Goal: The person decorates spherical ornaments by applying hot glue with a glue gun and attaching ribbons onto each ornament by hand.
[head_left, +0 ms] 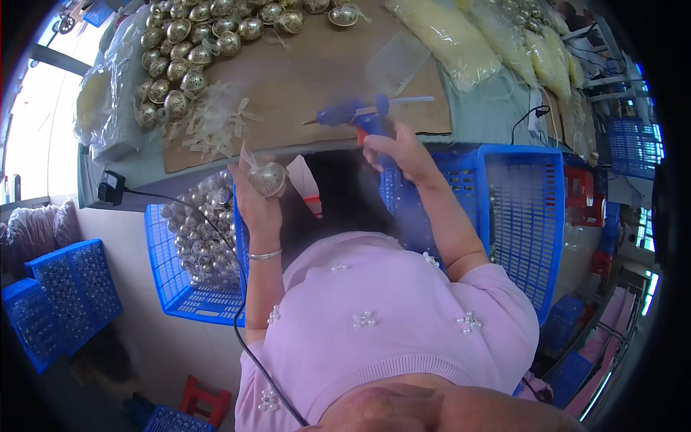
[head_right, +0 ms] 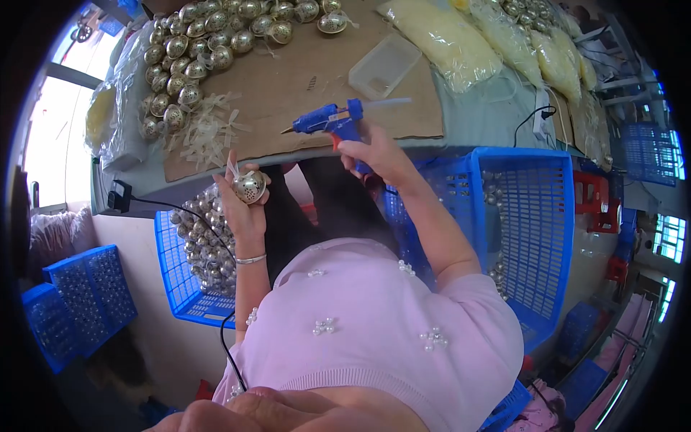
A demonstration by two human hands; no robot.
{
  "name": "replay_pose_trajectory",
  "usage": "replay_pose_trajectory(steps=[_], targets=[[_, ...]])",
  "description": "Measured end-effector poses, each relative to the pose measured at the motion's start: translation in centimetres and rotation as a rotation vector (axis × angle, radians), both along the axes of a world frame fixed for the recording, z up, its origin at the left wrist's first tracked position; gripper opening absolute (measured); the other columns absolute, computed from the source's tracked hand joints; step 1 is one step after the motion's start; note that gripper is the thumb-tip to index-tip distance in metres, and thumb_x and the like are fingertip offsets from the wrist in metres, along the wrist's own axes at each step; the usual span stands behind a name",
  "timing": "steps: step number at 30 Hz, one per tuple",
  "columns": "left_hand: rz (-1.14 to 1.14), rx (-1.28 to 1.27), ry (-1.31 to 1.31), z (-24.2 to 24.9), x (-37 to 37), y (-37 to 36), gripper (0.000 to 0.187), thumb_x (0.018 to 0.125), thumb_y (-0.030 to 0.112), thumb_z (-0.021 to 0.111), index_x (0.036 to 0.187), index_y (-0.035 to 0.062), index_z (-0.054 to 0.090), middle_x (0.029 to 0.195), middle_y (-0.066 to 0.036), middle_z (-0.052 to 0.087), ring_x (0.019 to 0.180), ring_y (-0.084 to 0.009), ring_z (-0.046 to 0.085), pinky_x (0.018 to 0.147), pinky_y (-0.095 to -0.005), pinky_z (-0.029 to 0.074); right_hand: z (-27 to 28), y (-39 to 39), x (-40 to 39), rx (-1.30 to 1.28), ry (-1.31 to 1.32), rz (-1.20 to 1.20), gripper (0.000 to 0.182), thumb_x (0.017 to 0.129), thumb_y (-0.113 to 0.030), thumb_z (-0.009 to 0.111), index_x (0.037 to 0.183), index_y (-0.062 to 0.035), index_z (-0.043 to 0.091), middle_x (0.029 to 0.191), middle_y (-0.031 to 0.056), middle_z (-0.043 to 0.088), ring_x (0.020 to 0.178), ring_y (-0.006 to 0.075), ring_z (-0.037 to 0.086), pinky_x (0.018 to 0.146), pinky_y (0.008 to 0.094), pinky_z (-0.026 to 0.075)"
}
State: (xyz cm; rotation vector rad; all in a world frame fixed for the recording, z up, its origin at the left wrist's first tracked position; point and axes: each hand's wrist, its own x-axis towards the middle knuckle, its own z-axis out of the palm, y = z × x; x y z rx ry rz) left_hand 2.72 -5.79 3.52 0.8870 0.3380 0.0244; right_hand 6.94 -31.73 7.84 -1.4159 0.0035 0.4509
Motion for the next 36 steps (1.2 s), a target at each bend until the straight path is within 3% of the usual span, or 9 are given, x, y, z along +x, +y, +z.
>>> replay_pose_trajectory(steps=[6,9,12,16,18,23,26,30,36], targets=[[0.048,0.002,0.012,-0.4,-0.7,1.0,0.061,0.102,0.051,0.027,0.142,0.0070,0.036,0.093,-0.006,0.063,0.071,-0.0179,0.061,0.045,-0.0223,0.038,-1.5,-6.3,7.8,-0.329,-0.210,-0.393,0.034,0.082,-0.021,0.074,0.106,0.0021,0.066,0.083,0.0066,0.065,0.067,0.0143,0.057,0.062,0.0278,0.046],[0.060,0.013,0.036,-0.4,-1.3,1.3,0.062,0.101,0.052,0.029,0.143,0.0071,0.035,0.092,-0.006,0.063,0.071,-0.0176,0.061,0.045,-0.0223,0.037,-2.2,-6.1,10.1,-1.049,-0.446,-0.565,0.026,0.083,-0.016,0.071,0.100,0.0023,0.066,0.084,0.0108,0.065,0.071,0.0212,0.061,0.066,0.0315,0.047],[0.087,0.008,0.048,-0.7,-1.9,1.8,0.063,0.101,0.053,0.030,0.144,0.0073,0.034,0.091,-0.006,0.063,0.070,-0.0170,0.061,0.045,-0.0225,0.037,-2.4,-3.3,10.5,-1.146,-1.064,-0.720,0.018,0.083,-0.013,0.068,0.094,0.0008,0.065,0.086,0.0139,0.063,0.077,0.0260,0.062,0.070,0.0345,0.048],[0.071,0.007,0.058,-1.2,-2.2,2.1,0.063,0.101,0.053,0.030,0.145,0.0072,0.032,0.091,-0.006,0.063,0.069,-0.0163,0.060,0.046,-0.0229,0.036,-1.1,7.7,9.7,-0.689,-0.715,-0.256,0.010,0.084,-0.011,0.065,0.089,-0.0025,0.066,0.088,0.0122,0.061,0.079,0.0258,0.060,0.073,0.0369,0.049],[0.074,0.003,0.064,-1.3,-2.2,2.0,0.063,0.101,0.052,0.030,0.145,0.0072,0.032,0.091,-0.005,0.062,0.069,-0.0161,0.060,0.046,-0.0229,0.036,-5.8,11.7,12.8,-0.600,-0.724,-0.078,0.014,0.082,-0.015,0.068,0.088,-0.0027,0.067,0.088,0.0119,0.061,0.081,0.0261,0.062,0.074,0.0375,0.049],[0.100,-0.015,0.046,-0.7,-2.8,2.3,0.059,0.101,0.050,0.031,0.144,0.0083,0.035,0.092,-0.006,0.061,0.069,-0.0157,0.060,0.047,-0.0240,0.038,-7.3,19.3,14.4,-0.898,-0.505,0.070,0.021,0.079,-0.024,0.070,0.083,-0.0034,0.068,0.095,0.0144,0.064,0.086,0.0309,0.063,0.076,0.0393,0.049],[0.108,-0.005,0.048,-0.9,-3.1,2.7,0.061,0.101,0.051,0.030,0.145,0.0085,0.033,0.093,-0.005,0.062,0.070,-0.0156,0.061,0.047,-0.0230,0.038,-9.6,19.6,15.3,-0.879,-0.647,-0.010,0.024,0.078,-0.026,0.071,0.082,-0.0030,0.068,0.093,0.0151,0.066,0.087,0.0337,0.063,0.076,0.0416,0.049],[0.082,0.030,0.034,-1.4,-2.8,3.0,0.066,0.099,0.056,0.030,0.145,0.0088,0.032,0.094,-0.004,0.062,0.071,-0.0152,0.062,0.047,-0.0219,0.037,-6.9,15.6,15.0,-0.570,-0.554,0.053,0.024,0.080,-0.025,0.072,0.084,-0.0014,0.066,0.081,0.0105,0.066,0.078,0.0226,0.063,0.071,0.0348,0.048],[0.043,0.077,-0.003,-0.8,-0.8,1.8,0.081,0.091,0.069,0.034,0.145,0.0089,0.034,0.096,-0.002,0.062,0.072,-0.0138,0.061,0.051,-0.0221,0.039,4.1,10.2,7.5,-0.351,-0.438,0.325,0.014,0.083,-0.012,0.070,0.085,-0.0001,0.064,0.076,0.0049,0.064,0.070,0.0093,0.057,0.064,0.0257,0.046]])
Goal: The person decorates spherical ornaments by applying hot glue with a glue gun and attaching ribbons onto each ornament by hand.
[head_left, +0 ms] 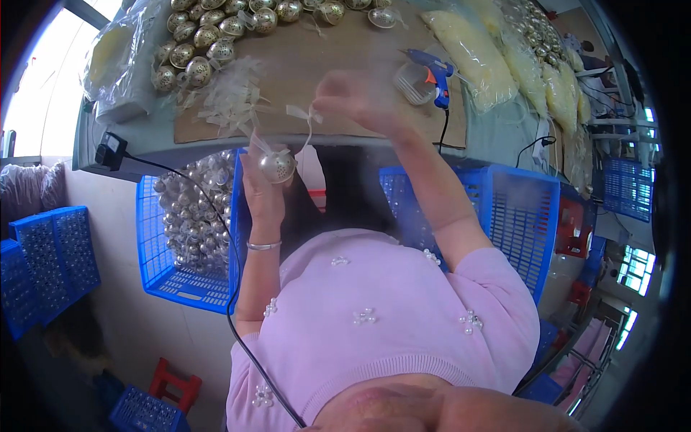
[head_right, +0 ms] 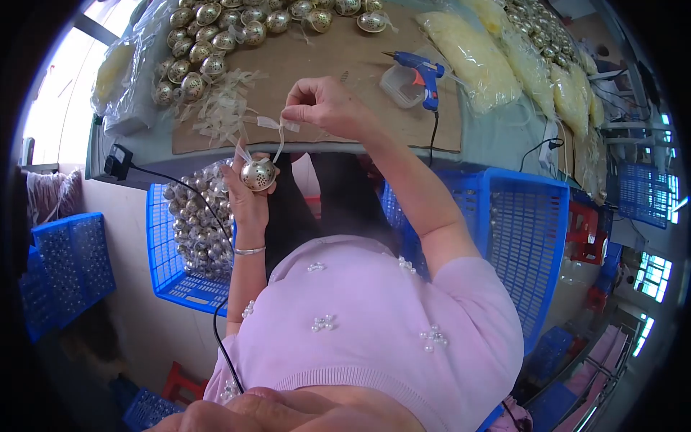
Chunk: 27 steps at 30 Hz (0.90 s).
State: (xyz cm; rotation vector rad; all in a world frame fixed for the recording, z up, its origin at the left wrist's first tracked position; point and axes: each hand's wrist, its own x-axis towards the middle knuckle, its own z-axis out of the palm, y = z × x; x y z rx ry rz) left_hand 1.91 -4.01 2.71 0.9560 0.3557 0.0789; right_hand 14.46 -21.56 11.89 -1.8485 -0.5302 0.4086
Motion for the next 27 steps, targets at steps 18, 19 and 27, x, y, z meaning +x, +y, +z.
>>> replay_pose_trajectory(steps=[18,19,27], targets=[[-0.109,0.179,-0.059,2.2,0.9,-3.5,0.050,0.101,0.025,0.040,0.146,0.0052,0.031,0.087,-0.001,0.059,0.066,-0.0057,0.052,0.051,-0.0214,0.040,-3.8,0.4,-5.9,-0.029,0.055,-0.124,0.018,0.087,-0.016,0.067,0.089,-0.0006,0.059,0.080,0.0064,0.064,0.075,0.0144,0.060,0.068,0.0302,0.048],[-0.106,0.189,-0.074,1.8,0.8,-3.3,0.049,0.100,0.024,0.040,0.146,0.0051,0.032,0.087,-0.001,0.059,0.065,-0.0059,0.052,0.051,-0.0214,0.040,-3.9,0.4,-6.0,-0.001,0.088,-0.127,0.017,0.087,-0.016,0.067,0.089,-0.0005,0.059,0.081,0.0063,0.064,0.076,0.0140,0.060,0.068,0.0297,0.048],[-0.048,0.013,-0.019,0.4,0.8,-2.9,0.051,0.097,0.023,0.039,0.144,0.0046,0.034,0.089,-0.004,0.063,0.062,-0.0078,0.057,0.046,-0.0199,0.038,-6.4,1.4,-7.1,0.241,0.281,-0.164,0.015,0.088,-0.011,0.066,0.089,0.0021,0.058,0.079,0.0070,0.064,0.075,0.0130,0.062,0.067,0.0274,0.050]])
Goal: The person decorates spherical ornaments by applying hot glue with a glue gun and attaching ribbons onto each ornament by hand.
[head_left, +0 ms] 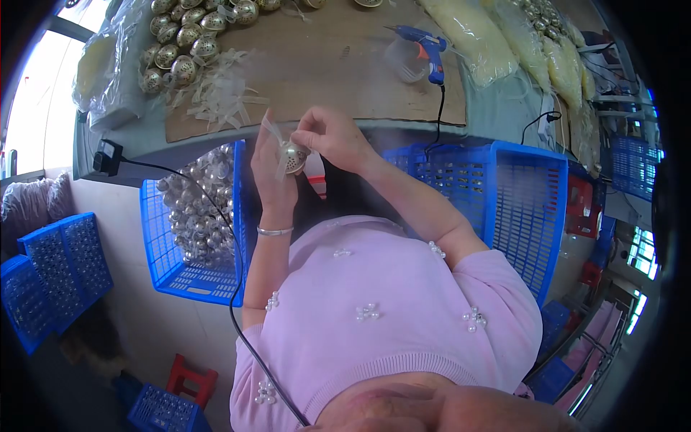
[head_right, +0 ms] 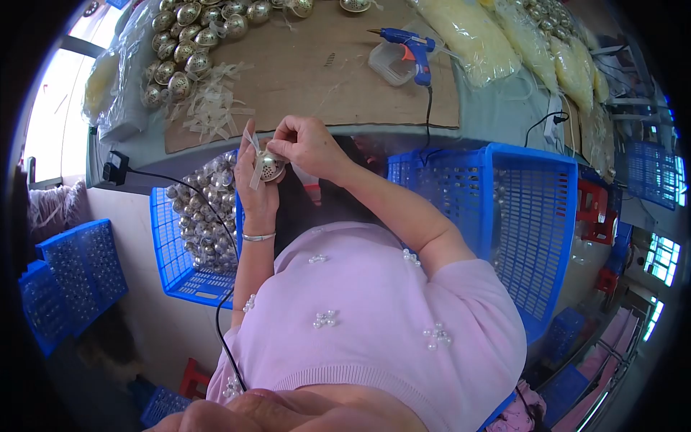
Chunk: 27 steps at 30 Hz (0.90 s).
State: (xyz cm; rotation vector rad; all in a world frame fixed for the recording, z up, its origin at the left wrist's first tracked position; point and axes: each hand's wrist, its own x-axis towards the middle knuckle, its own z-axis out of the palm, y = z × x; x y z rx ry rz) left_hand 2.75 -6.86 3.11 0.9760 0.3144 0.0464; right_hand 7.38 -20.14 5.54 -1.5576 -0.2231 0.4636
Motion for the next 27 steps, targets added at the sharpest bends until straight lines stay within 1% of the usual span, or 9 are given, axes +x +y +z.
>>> replay_pose_trajectory(steps=[5,8,11,13,15,18,21,24,27], targets=[[-0.050,-0.007,0.001,-0.3,-1.1,0.7,0.050,0.097,0.023,0.039,0.144,0.0054,0.034,0.090,-0.006,0.064,0.064,-0.0109,0.059,0.044,-0.0201,0.039,-1.7,0.1,0.0,0.021,0.091,0.117,0.017,0.086,-0.012,0.068,0.088,0.0020,0.059,0.077,0.0066,0.064,0.077,0.0123,0.062,0.069,0.0287,0.050],[-0.057,-0.088,0.041,-0.6,-2.5,2.2,0.047,0.098,0.024,0.039,0.142,0.0065,0.037,0.093,-0.009,0.064,0.065,-0.0163,0.060,0.044,-0.0214,0.040,-1.0,-0.1,1.8,-0.205,-0.074,0.290,0.022,0.086,-0.018,0.068,0.092,0.0011,0.060,0.078,0.0056,0.064,0.080,0.0138,0.061,0.073,0.0316,0.049],[0.274,-0.391,0.128,-3.2,-3.1,6.0,0.044,0.101,0.035,0.038,0.133,0.0064,0.046,0.102,-0.013,0.063,0.077,-0.0235,0.061,0.048,-0.0229,0.043,-0.3,-0.7,8.8,-0.377,-0.292,-0.023,0.028,0.087,-0.024,0.067,0.100,-0.0001,0.060,0.088,0.0072,0.065,0.086,0.0166,0.061,0.077,0.0339,0.048],[0.479,-0.745,0.073,-9.1,-4.0,11.5,0.050,0.100,0.042,0.038,0.134,0.0060,0.044,0.119,-0.026,0.054,0.107,-0.0391,0.057,0.066,-0.0314,0.057,1.2,-0.8,13.9,-0.444,-0.436,-0.342,0.036,0.084,-0.022,0.067,0.109,0.0016,0.058,0.100,0.0188,0.065,0.091,0.0302,0.063,0.080,0.0375,0.050],[0.630,-0.685,0.159,-8.7,-4.2,13.4,0.050,0.099,0.041,0.042,0.134,0.0051,0.040,0.125,-0.029,0.048,0.114,-0.0456,0.053,0.075,-0.0346,0.059,0.0,-1.1,19.6,-0.739,-0.697,-0.477,0.049,0.080,-0.024,0.069,0.120,-0.0016,0.051,0.114,0.0216,0.059,0.101,0.0351,0.060,0.086,0.0419,0.049],[0.735,-0.545,0.322,-7.8,-4.3,12.9,0.050,0.098,0.037,0.046,0.137,0.0075,0.036,0.127,-0.028,0.048,0.115,-0.0434,0.053,0.079,-0.0343,0.058,-1.4,-0.6,24.4,-0.978,-0.659,-0.439,0.056,0.077,-0.026,0.071,0.123,-0.0030,0.050,0.119,0.0230,0.056,0.104,0.0376,0.058,0.089,0.0444,0.049],[0.537,-0.366,0.316,-6.7,-4.5,10.9,0.056,0.098,0.031,0.048,0.143,0.0039,0.028,0.132,-0.024,0.044,0.114,-0.0356,0.054,0.076,-0.0322,0.055,-2.5,-0.3,25.9,-0.973,-0.659,-0.333,0.056,0.075,-0.026,0.072,0.121,-0.0020,0.051,0.114,0.0222,0.058,0.103,0.0387,0.059,0.086,0.0460,0.049],[0.245,-0.324,0.145,-5.2,-4.3,8.5,0.054,0.097,0.028,0.049,0.141,0.0032,0.031,0.131,-0.024,0.046,0.112,-0.0332,0.055,0.079,-0.0342,0.053,-2.9,-0.6,25.3,-0.798,-0.700,-0.450,0.056,0.075,-0.028,0.073,0.121,-0.0025,0.053,0.108,0.0190,0.062,0.100,0.0323,0.061,0.082,0.0404,0.051],[0.011,-0.255,0.047,-2.5,-2.6,5.6,0.047,0.099,0.030,0.045,0.139,0.0049,0.036,0.129,-0.020,0.050,0.110,-0.0307,0.057,0.084,-0.0348,0.052,-1.6,-2.2,20.6,-0.388,-0.493,-0.344,0.057,0.076,-0.028,0.075,0.122,-0.0011,0.054,0.104,0.0144,0.063,0.098,0.0218,0.062,0.078,0.0333,0.050]])
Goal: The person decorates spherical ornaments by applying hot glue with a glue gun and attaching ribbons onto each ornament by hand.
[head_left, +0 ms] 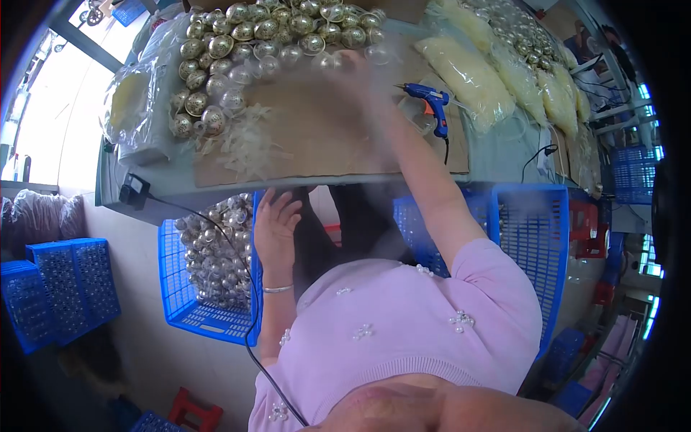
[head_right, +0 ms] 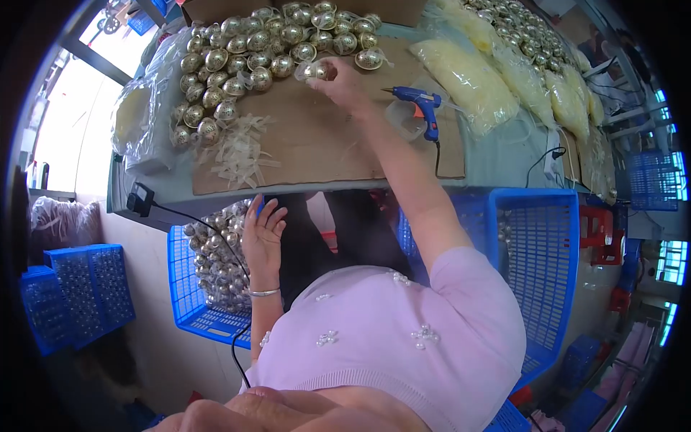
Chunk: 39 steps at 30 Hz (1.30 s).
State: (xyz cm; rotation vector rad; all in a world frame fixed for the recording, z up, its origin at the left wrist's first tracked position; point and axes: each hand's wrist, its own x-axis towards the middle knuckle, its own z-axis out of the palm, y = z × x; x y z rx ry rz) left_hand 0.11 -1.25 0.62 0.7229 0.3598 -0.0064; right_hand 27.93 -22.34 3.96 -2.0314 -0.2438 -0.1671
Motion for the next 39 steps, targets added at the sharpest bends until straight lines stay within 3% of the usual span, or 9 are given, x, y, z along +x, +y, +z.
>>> replay_pose_trajectory(steps=[3,5,8,12,15,21,30,36,39], targets=[[-0.075,-0.061,-0.062,2.5,2.7,-3.9,0.047,0.099,0.028,0.044,0.139,0.0032,0.035,0.129,-0.019,0.049,0.113,-0.0310,0.056,0.085,-0.0377,0.051,2.7,-0.6,-9.3,0.468,0.277,0.324,0.059,0.078,-0.027,0.077,0.124,0.0019,0.052,0.109,0.0106,0.063,0.098,0.0158,0.060,0.087,0.0300,0.048],[-0.129,-0.173,-0.012,4.0,4.1,-5.8,0.045,0.100,0.027,0.042,0.138,0.0041,0.036,0.127,-0.015,0.050,0.110,-0.0284,0.057,0.086,-0.0383,0.051,3.3,-0.5,-14.6,0.531,0.365,0.436,0.058,0.079,-0.027,0.076,0.124,0.0016,0.054,0.111,0.0098,0.060,0.099,0.0169,0.059,0.091,0.0298,0.047],[-0.170,-0.143,0.001,4.3,5.0,-8.1,0.042,0.101,0.026,0.041,0.137,0.0050,0.039,0.122,-0.011,0.052,0.104,-0.0234,0.057,0.084,-0.0373,0.050,0.6,-1.2,-18.6,0.085,0.008,0.367,0.052,0.081,-0.025,0.074,0.121,0.0024,0.056,0.114,0.0095,0.056,0.100,0.0176,0.058,0.090,0.0293,0.047],[-0.242,0.117,-0.074,3.1,3.7,-8.6,0.033,0.101,0.027,0.045,0.127,0.0066,0.050,0.118,-0.011,0.059,0.106,-0.0195,0.059,0.080,-0.0329,0.052,-1.0,-2.4,-20.0,0.455,0.365,0.323,0.039,0.087,-0.025,0.069,0.116,-0.0004,0.060,0.112,0.0067,0.059,0.099,0.0163,0.059,0.088,0.0285,0.046],[-0.249,0.224,-0.120,2.8,2.7,-8.4,0.029,0.100,0.022,0.048,0.124,0.0061,0.052,0.108,-0.009,0.064,0.096,-0.0167,0.062,0.071,-0.0271,0.051,-1.2,-3.6,-19.1,0.732,0.693,0.377,0.026,0.088,-0.021,0.068,0.106,-0.0016,0.064,0.095,0.0028,0.063,0.083,0.0099,0.058,0.075,0.0228,0.046],[-0.332,0.281,-0.094,2.5,1.9,-7.3,0.029,0.099,0.021,0.050,0.124,0.0062,0.051,0.106,-0.008,0.063,0.091,-0.0163,0.063,0.066,-0.0249,0.048,-0.5,-2.9,-18.9,1.031,0.679,0.301,0.013,0.088,-0.015,0.069,0.092,-0.0028,0.067,0.078,0.0031,0.065,0.064,0.0065,0.054,0.057,0.0196,0.041],[-0.305,0.183,0.042,1.7,0.4,-5.9,0.038,0.096,0.021,0.050,0.127,0.0011,0.043,0.107,-0.011,0.056,0.089,-0.0198,0.059,0.070,-0.0274,0.046,2.6,-3.1,-18.3,0.617,0.341,0.337,0.007,0.088,-0.005,0.065,0.091,-0.0001,0.062,0.080,0.0046,0.067,0.076,0.0103,0.065,0.071,0.0230,0.052],[-0.342,-0.051,0.160,2.5,0.4,-6.0,0.035,0.097,0.021,0.045,0.126,0.0009,0.041,0.110,-0.016,0.056,0.097,-0.0281,0.063,0.075,-0.0324,0.053,3.7,-2.7,-19.2,0.356,0.447,0.422,0.013,0.090,-0.013,0.061,0.092,-0.0010,0.063,0.082,0.0037,0.065,0.082,0.0109,0.061,0.075,0.0264,0.048],[-0.341,0.105,0.110,2.5,-0.2,-6.0,0.034,0.098,0.018,0.043,0.126,0.0002,0.040,0.112,-0.018,0.056,0.098,-0.0288,0.063,0.078,-0.0339,0.055,3.5,-2.3,-19.3,0.301,0.366,0.417,0.015,0.091,-0.015,0.059,0.092,-0.0007,0.063,0.082,0.0034,0.065,0.080,0.0120,0.061,0.074,0.0271,0.048]])
